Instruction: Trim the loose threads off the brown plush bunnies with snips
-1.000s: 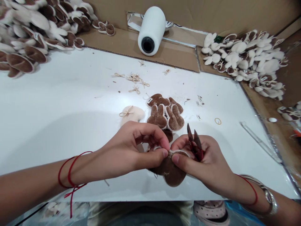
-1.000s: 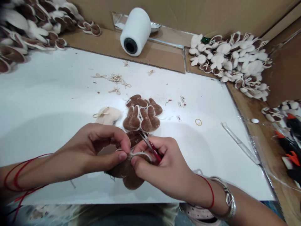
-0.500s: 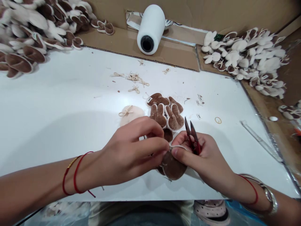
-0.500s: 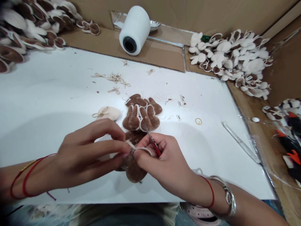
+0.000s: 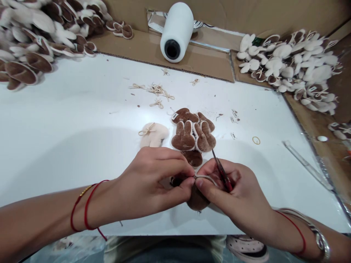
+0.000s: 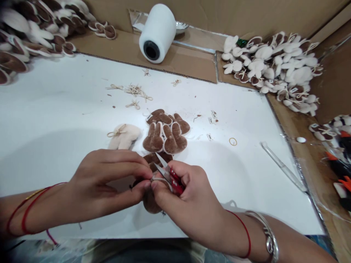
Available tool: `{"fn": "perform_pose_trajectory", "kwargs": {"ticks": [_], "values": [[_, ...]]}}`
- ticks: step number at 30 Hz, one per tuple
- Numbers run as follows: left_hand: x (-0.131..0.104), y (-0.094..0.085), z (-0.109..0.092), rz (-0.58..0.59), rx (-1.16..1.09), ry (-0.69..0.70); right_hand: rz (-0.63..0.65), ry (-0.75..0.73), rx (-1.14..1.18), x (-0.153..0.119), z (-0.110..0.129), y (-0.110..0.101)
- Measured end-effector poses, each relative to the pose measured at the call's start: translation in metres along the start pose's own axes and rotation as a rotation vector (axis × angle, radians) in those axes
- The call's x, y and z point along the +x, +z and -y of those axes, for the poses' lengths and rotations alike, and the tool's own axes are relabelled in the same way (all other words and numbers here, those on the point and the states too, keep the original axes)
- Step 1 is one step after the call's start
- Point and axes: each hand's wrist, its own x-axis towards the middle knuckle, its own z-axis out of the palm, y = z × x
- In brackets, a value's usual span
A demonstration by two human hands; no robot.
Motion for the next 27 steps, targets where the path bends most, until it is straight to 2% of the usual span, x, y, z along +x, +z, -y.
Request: {"fn": "perform_pose_trajectory", "kwargs": {"ticks": [7, 13, 20, 24, 27], "values": [[-0.007, 0.006, 0.001, -0.017, 0.203, 0.137, 0.031, -0.004, -0.067, 0.001, -0.006, 0.000], [-0.009, 0.008, 0.001, -0.008, 0.240, 0.154, 0.100, -0.042, -0.054, 0.000, -0.009, -0.001], [-0.004, 0.006, -0.002, 0.025, 0.092, 0.043, 0.125, -0.091, -0.071, 0.000, -0.006, -0.001], [0.002, 0.002, -0.001, 0.054, -0.058, -0.009, 0.169, -0.061, -0.018, 0.000, -0.001, -0.003], [0.004, -0.001, -0.002, 0.050, -0.064, -0.003, 0.163, -0.015, 0.058, 0.002, 0.002, -0.005]]}}
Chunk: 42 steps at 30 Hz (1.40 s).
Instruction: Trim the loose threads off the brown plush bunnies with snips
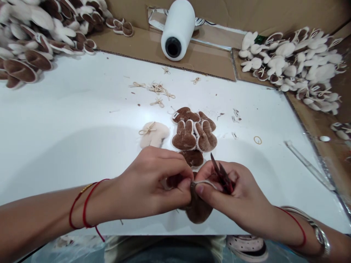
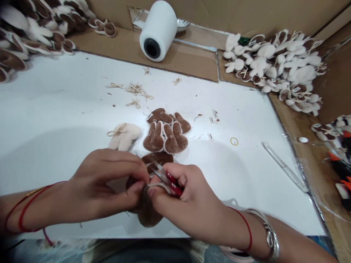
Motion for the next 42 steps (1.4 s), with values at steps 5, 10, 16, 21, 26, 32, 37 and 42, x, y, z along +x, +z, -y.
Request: {"fn": "perform_pose_trajectory", "kwargs": {"ticks": [5, 10, 16, 21, 26, 32, 37, 42], "values": [[0.000, -0.003, 0.001, -0.040, 0.040, 0.076, -0.014, 0.040, 0.053, 0.003, 0.002, -0.001], [-0.001, -0.002, 0.002, -0.023, 0.101, 0.127, -0.021, 0.062, 0.054, 0.004, 0.002, -0.001], [-0.007, 0.003, 0.010, 0.008, 0.286, 0.241, -0.022, 0.055, -0.064, 0.005, -0.001, -0.002], [-0.011, 0.006, 0.011, 0.013, 0.367, 0.322, 0.016, 0.073, -0.099, 0.005, -0.005, -0.001], [-0.006, 0.003, 0.004, 0.085, 0.254, 0.154, 0.037, 0.085, -0.111, 0.003, -0.005, 0.001], [0.001, -0.001, 0.005, 0.053, -0.054, -0.031, 0.019, 0.038, -0.039, 0.003, 0.003, -0.002], [0.003, -0.005, 0.004, -0.036, -0.119, -0.054, -0.119, -0.068, -0.011, 0.004, 0.008, -0.008], [0.003, -0.002, 0.003, -0.058, -0.086, -0.041, -0.122, -0.134, 0.042, 0.002, 0.005, -0.007]]}}
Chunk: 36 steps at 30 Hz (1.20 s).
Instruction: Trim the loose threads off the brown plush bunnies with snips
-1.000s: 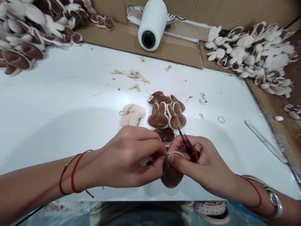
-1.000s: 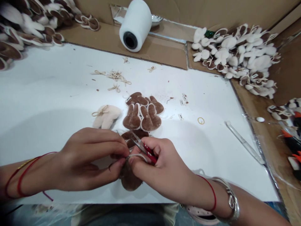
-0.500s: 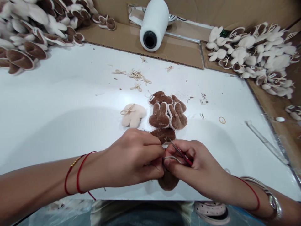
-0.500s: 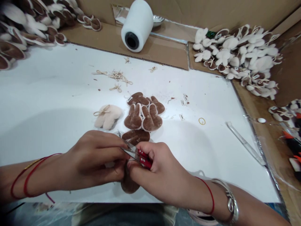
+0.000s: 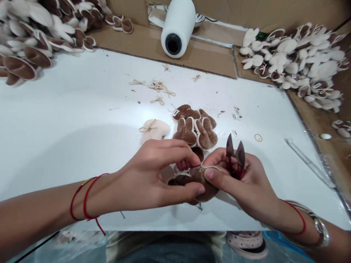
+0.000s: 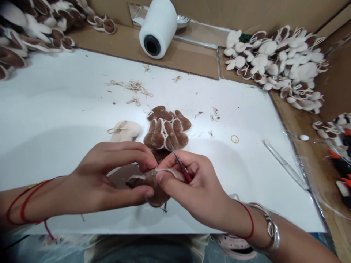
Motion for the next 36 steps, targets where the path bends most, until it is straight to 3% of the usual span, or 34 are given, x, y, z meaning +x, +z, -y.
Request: {"fn": "perform_pose_trajectory", "kwargs": {"ticks": [5, 11, 15, 19, 26, 36], "values": [[-0.003, 0.001, 0.000, -0.012, 0.073, 0.025, -0.045, -0.095, -0.036, 0.001, -0.003, 0.003], [-0.006, 0.000, 0.001, -0.065, 0.262, 0.094, -0.158, -0.166, -0.310, 0.000, -0.001, 0.002], [-0.009, 0.000, -0.002, -0.115, 0.406, 0.067, -0.113, -0.367, -0.566, -0.007, 0.000, -0.007], [-0.010, -0.001, -0.003, -0.130, 0.408, 0.082, -0.046, -0.511, -0.863, -0.008, 0.000, -0.009], [-0.009, -0.001, -0.002, -0.132, 0.455, 0.081, 0.053, -0.480, -0.950, -0.007, -0.004, -0.005], [-0.009, 0.001, -0.002, -0.162, 0.455, 0.063, 0.026, -0.457, -0.976, -0.008, -0.006, -0.006]]}}
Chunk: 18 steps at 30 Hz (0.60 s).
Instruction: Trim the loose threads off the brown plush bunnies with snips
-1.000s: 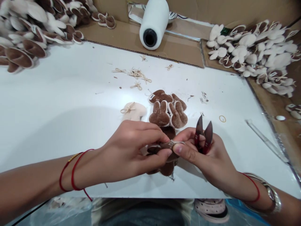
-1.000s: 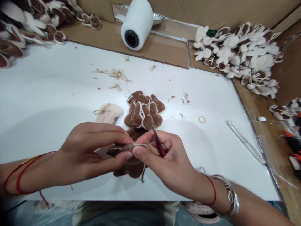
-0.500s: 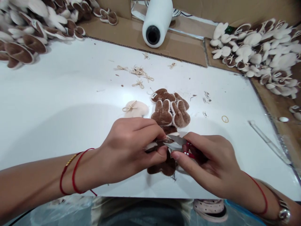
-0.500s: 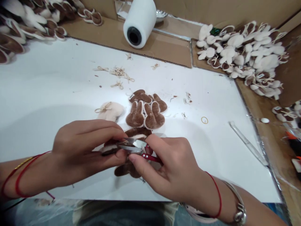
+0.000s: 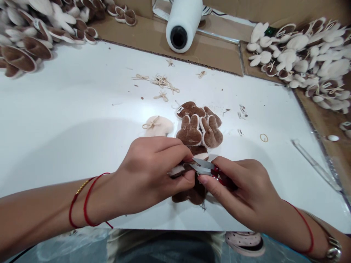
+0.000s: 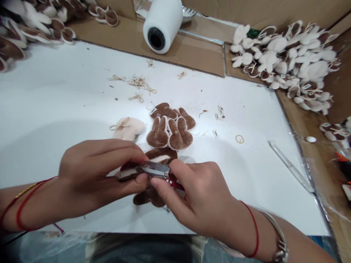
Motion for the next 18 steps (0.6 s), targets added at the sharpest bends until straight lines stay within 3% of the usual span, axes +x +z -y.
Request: {"fn": "perform_pose_trajectory", "kwargs": {"ticks": [12, 18], "values": [[0.0014, 0.0054, 0.0016, -0.010, -0.383, -0.192, 0.027, -0.016, 0.073, 0.0003, -0.0030, 0.0001], [0.0019, 0.0036, -0.0009, 0.008, -0.433, -0.236, 0.066, -0.011, 0.107, -0.0001, -0.0055, 0.0021]]}}
